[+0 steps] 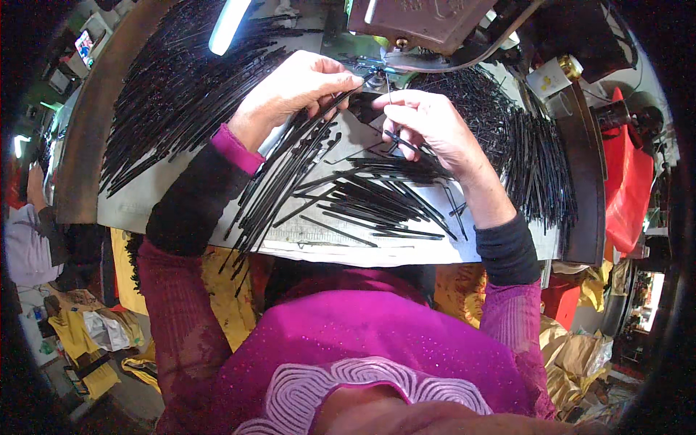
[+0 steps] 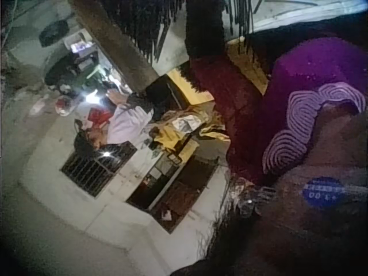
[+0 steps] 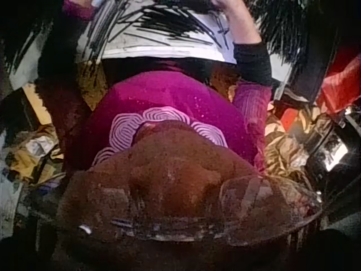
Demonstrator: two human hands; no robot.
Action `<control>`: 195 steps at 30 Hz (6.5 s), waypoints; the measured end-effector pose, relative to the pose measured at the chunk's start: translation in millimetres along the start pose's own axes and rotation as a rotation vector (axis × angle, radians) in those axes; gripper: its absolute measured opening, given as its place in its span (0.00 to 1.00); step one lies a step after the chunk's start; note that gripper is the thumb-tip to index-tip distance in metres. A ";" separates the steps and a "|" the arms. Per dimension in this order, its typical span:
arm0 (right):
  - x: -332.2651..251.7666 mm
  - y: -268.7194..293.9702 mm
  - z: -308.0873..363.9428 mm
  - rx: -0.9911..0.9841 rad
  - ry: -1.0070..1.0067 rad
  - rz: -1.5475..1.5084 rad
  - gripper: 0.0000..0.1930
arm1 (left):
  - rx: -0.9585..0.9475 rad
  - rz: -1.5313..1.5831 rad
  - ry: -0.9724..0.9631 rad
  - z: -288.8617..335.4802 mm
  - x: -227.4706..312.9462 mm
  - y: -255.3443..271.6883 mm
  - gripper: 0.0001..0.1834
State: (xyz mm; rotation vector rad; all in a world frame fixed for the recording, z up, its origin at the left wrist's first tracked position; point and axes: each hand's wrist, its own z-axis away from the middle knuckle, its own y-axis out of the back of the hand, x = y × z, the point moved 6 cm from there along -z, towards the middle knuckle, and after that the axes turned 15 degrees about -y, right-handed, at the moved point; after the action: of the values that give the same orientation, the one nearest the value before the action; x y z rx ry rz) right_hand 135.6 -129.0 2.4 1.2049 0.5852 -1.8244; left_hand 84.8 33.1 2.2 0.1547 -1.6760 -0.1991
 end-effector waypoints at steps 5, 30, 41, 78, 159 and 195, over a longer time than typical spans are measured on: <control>2.0 -3.9 0.1 -0.050 -0.022 -0.110 0.17 | 0.001 0.008 -0.024 0.7 2.1 -1.7 0.15; 13.2 18.7 -13.8 -0.094 -0.037 -0.344 0.16 | -0.160 0.101 0.054 8.6 -1.9 -18.8 0.13; 5.9 44.8 -11.5 0.171 0.085 -0.417 0.10 | -0.021 -0.052 0.050 6.7 21.8 0.5 0.16; 5.1 55.7 -21.3 0.133 0.229 -0.562 0.11 | 0.093 0.044 -0.059 -11.4 7.9 3.2 0.15; 5.9 -6.2 -0.3 -0.099 -0.062 -0.115 0.19 | 0.167 0.162 -0.151 -16.2 3.8 -10.0 0.20; 8.6 -3.4 -7.1 0.032 0.030 -0.236 0.10 | 0.070 0.290 0.032 -3.9 2.5 -26.8 0.13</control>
State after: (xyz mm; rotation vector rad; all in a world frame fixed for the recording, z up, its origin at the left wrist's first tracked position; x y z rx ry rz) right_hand 134.7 -125.2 -8.6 1.2291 0.7438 -2.0212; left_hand 87.9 6.3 -0.8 -0.0332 -1.6534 0.0796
